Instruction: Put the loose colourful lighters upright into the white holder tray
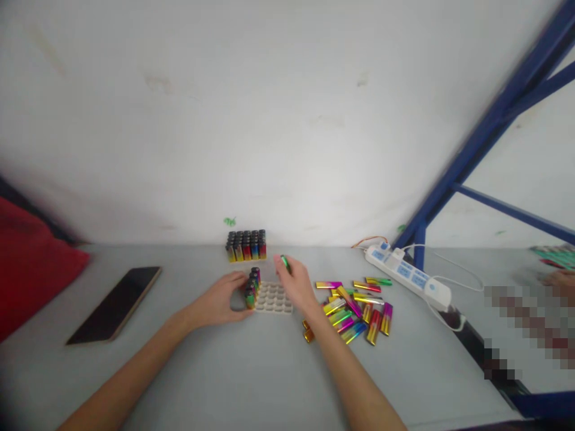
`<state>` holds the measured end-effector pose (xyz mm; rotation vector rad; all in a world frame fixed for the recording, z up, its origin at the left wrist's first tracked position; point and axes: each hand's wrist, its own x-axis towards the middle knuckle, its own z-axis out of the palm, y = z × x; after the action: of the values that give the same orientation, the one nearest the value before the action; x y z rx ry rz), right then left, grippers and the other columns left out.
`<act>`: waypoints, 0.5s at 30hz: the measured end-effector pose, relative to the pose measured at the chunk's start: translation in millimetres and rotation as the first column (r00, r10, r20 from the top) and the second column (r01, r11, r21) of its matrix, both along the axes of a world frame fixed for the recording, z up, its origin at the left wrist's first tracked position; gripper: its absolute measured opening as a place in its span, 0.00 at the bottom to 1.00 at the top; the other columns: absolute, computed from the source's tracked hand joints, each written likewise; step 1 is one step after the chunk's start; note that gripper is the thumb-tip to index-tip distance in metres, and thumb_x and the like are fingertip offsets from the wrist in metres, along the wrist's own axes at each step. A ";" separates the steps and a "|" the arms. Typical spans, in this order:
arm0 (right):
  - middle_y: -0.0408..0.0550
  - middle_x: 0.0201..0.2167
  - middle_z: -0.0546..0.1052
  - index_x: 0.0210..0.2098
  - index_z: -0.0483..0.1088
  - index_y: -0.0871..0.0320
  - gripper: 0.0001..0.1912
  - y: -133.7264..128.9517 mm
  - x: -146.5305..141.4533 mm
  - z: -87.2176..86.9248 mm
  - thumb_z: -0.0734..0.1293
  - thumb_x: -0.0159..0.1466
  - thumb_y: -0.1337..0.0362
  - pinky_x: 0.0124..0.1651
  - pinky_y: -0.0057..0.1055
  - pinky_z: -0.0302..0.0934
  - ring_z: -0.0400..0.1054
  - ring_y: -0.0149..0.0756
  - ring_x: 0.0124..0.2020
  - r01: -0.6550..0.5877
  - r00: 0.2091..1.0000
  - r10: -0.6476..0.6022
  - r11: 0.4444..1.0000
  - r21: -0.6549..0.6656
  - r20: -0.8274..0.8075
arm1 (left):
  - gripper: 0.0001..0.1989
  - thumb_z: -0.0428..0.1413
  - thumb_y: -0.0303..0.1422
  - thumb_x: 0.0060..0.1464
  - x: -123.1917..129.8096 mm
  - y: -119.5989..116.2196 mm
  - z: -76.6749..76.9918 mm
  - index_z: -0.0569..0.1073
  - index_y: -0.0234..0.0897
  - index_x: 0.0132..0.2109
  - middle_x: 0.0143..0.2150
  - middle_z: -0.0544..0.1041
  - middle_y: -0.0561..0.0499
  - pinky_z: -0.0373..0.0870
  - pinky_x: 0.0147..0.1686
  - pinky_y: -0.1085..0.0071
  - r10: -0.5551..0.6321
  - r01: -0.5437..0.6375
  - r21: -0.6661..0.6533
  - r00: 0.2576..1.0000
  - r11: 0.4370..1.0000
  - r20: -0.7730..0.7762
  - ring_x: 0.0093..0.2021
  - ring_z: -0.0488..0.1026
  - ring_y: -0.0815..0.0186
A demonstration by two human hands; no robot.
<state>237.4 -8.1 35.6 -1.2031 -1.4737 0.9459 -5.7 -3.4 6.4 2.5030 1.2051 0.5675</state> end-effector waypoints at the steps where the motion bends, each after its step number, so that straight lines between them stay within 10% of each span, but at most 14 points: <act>1: 0.37 0.20 0.59 0.24 0.60 0.53 0.31 -4.2 -5.8 -3.9 0.62 0.70 0.35 0.30 0.30 0.48 0.54 0.32 0.26 0.033 0.998 -0.034 0.999 0.026 0.059 | 0.28 0.71 0.46 0.48 0.5 -0.8 0.2 0.80 0.36 0.52 0.56 0.83 0.37 0.73 0.66 0.51 0.007 -0.007 0.001 1.000 1.000 -0.009 0.60 0.79 0.41; 8: 0.37 0.19 0.55 0.20 0.55 0.51 0.20 -22.4 -18.1 -20.7 0.61 0.62 0.48 0.30 0.31 0.43 0.50 0.30 0.25 0.063 0.979 -0.066 0.998 0.020 0.194 | 0.32 0.75 0.52 0.46 1.7 0.7 -4.8 0.81 0.37 0.52 0.56 0.83 0.37 0.73 0.65 0.50 0.040 -0.041 -0.017 0.999 0.999 -0.032 0.58 0.79 0.42; 15: 0.37 0.20 0.58 0.22 0.56 0.52 0.27 -20.4 -10.8 -17.4 0.61 0.67 0.39 0.31 0.31 0.46 0.53 0.31 0.26 0.137 0.966 -0.139 0.990 0.023 0.219 | 0.34 0.75 0.53 0.46 -1.2 3.2 -10.0 0.81 0.36 0.52 0.56 0.83 0.37 0.74 0.64 0.50 0.038 -0.038 -0.011 0.999 0.999 0.017 0.58 0.79 0.42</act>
<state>226.6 -28.5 18.2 -1.4220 -1.5407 0.7307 -6.9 -0.2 -3.7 2.4661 1.2480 0.5887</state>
